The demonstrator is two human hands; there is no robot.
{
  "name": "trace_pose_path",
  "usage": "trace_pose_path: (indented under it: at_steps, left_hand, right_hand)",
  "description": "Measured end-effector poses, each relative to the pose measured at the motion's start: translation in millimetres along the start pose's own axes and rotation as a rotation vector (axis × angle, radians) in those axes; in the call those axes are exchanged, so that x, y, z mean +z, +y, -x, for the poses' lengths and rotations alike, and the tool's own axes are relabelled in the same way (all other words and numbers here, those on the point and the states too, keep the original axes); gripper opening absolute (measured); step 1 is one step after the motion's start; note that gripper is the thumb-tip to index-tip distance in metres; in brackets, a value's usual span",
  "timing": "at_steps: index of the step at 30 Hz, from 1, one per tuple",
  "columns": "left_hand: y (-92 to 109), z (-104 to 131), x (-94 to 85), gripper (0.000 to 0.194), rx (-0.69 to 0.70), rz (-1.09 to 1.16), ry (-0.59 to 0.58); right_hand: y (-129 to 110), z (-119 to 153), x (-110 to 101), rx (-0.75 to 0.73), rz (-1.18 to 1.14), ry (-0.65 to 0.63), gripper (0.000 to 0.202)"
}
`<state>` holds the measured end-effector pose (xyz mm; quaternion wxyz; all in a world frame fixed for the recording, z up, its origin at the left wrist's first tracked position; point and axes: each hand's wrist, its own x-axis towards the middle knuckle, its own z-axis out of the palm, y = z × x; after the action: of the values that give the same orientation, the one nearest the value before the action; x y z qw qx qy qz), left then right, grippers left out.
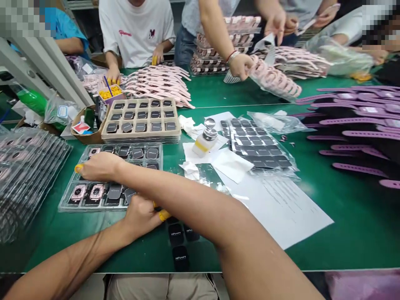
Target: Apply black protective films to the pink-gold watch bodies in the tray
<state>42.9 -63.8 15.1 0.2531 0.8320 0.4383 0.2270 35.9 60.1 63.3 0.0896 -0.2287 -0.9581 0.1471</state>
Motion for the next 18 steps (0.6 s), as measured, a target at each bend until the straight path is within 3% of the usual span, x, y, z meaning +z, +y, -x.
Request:
trace_pose_path:
  at_steps: [5, 9, 12, 14, 18]
  left_hand:
    - [9, -8, -9.8, 0.015, -0.100, 0.130, 0.022]
    - [15, -21, -24.6, 0.013, -0.283, 0.419, -0.042]
    - [11, -26, -29.1, 0.030, -0.395, 0.530, -0.014]
    - [5, -24, -27.5, 0.041, -0.374, 0.555, 0.005]
    - [-2, -20, -22.7, 0.046, -0.222, 0.485, -0.014]
  right_hand:
    - [22, 17, -15, 0.073, 0.029, 0.095, 0.023]
    - [30, 94, -42, 0.149, -0.432, 0.422, 0.020]
    - [19, 171, -47, 0.405, -0.953, 0.426, 0.036]
    - [13, 211, -40, 0.544, -1.180, 0.372, 0.040]
    - [11, 238, -14, 0.627, -1.290, 0.305, 0.030]
